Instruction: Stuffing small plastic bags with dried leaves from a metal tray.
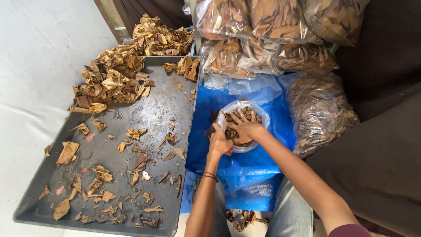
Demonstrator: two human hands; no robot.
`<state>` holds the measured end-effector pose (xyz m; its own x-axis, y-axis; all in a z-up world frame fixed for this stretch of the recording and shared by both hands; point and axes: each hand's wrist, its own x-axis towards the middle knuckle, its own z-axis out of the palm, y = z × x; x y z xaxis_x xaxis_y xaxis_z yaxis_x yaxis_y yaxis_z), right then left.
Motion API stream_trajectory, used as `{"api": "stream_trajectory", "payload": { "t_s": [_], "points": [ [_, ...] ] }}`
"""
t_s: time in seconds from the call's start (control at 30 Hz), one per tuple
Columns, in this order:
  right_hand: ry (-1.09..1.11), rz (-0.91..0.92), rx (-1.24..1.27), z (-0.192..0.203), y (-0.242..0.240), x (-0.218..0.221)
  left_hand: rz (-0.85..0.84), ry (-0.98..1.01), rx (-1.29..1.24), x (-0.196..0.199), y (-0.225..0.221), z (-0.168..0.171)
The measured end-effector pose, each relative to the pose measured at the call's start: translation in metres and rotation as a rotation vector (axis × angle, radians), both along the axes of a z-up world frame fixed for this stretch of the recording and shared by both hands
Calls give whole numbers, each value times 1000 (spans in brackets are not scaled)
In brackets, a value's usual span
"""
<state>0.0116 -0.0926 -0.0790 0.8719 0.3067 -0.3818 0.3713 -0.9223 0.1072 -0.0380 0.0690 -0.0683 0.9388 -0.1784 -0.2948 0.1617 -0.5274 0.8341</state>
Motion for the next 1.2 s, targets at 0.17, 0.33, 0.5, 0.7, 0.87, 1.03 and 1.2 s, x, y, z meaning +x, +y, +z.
{"api": "stream_trajectory", "payload": {
  "t_s": [0.17,0.33,0.5,0.7,0.87,1.03,1.2],
  "points": [
    [-41,-49,-115,-66,5,41,19,-65,-98,-10,3,5],
    [-41,-92,-200,-98,17,65,37,-106,-127,-11,4,2],
    [38,-143,-113,-110,18,74,65,-160,-81,-10,4,0],
    [46,-234,-109,-144,27,88,87,-180,-79,-19,6,12],
    [-8,-297,-50,-151,28,89,58,-172,-65,-16,6,15],
    [-33,-296,-100,-104,29,66,54,-161,-63,-1,9,-1],
    [24,-232,53,0,34,13,24,-169,34,-8,13,7]
  ]
}}
